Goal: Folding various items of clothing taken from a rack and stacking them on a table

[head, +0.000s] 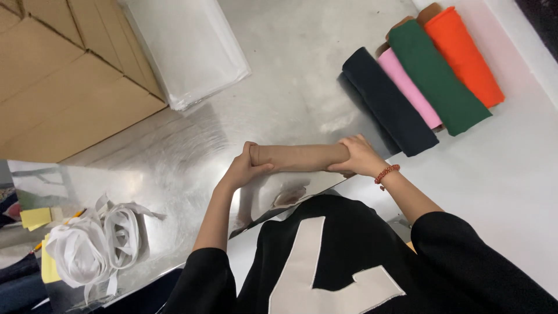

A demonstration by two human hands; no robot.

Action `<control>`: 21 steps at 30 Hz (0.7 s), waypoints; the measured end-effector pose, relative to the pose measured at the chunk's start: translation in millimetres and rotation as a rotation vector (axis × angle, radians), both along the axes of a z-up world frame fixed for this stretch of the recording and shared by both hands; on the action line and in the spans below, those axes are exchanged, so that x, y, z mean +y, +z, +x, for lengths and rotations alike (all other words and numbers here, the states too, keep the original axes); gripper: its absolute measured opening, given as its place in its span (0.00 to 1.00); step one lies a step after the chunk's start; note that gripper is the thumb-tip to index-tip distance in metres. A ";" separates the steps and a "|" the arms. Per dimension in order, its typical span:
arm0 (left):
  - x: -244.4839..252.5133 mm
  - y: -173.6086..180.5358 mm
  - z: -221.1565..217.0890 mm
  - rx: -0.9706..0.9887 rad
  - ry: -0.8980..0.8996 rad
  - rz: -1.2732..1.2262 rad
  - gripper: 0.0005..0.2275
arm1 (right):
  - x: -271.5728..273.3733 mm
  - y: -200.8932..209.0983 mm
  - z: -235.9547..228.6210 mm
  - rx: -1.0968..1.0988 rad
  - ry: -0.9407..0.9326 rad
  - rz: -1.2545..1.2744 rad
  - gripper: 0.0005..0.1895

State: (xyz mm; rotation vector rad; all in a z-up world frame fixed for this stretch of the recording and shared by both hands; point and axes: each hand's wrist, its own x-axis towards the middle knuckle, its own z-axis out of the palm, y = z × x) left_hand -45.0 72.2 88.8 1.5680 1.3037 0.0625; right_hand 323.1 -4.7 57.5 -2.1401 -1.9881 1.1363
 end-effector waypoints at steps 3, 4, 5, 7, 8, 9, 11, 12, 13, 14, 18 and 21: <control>21.9 3.5 20.3 -0.047 -0.027 0.002 0.34 | -7.5 6.7 13.5 0.158 -0.171 0.103 0.39; 33.3 5.1 37.5 -0.049 -0.038 0.009 0.34 | -11.4 10.4 25.9 0.156 -0.180 0.111 0.39; 44.5 6.5 54.8 -0.154 -0.017 0.020 0.35 | -15.3 13.7 38.0 0.160 -0.252 0.171 0.38; 62.4 23.7 95.7 -0.263 -0.008 0.029 0.36 | -29.4 19.7 60.6 0.161 -0.334 0.233 0.37; 70.6 40.3 119.9 -0.397 0.034 -0.033 0.39 | -37.0 23.1 71.9 0.161 -0.481 0.337 0.39; 78.7 57.0 144.0 -0.530 0.077 -0.096 0.41 | -44.5 26.4 82.8 0.160 -0.629 0.442 0.42; 95.5 69.0 198.2 -0.593 0.039 -0.080 0.40 | -51.8 64.7 88.9 0.135 -0.695 0.545 0.39; 102.7 75.1 225.1 -0.651 0.011 -0.066 0.39 | -56.0 84.1 91.5 0.114 -0.752 0.642 0.36; 110.4 69.2 248.0 -0.656 0.004 -0.068 0.39 | -56.3 89.0 93.7 0.108 -0.757 0.644 0.36; 117.8 63.5 271.0 -0.674 -0.009 -0.049 0.38 | -56.5 93.8 95.9 0.080 -0.797 0.690 0.34; 142.8 5.7 346.8 -0.611 0.000 -0.006 0.33 | -55.1 70.6 110.5 -0.120 -0.722 0.711 0.33; 154.0 -37.5 368.9 -0.417 -0.083 0.251 0.34 | -53.5 61.4 111.6 -0.258 -0.725 0.658 0.30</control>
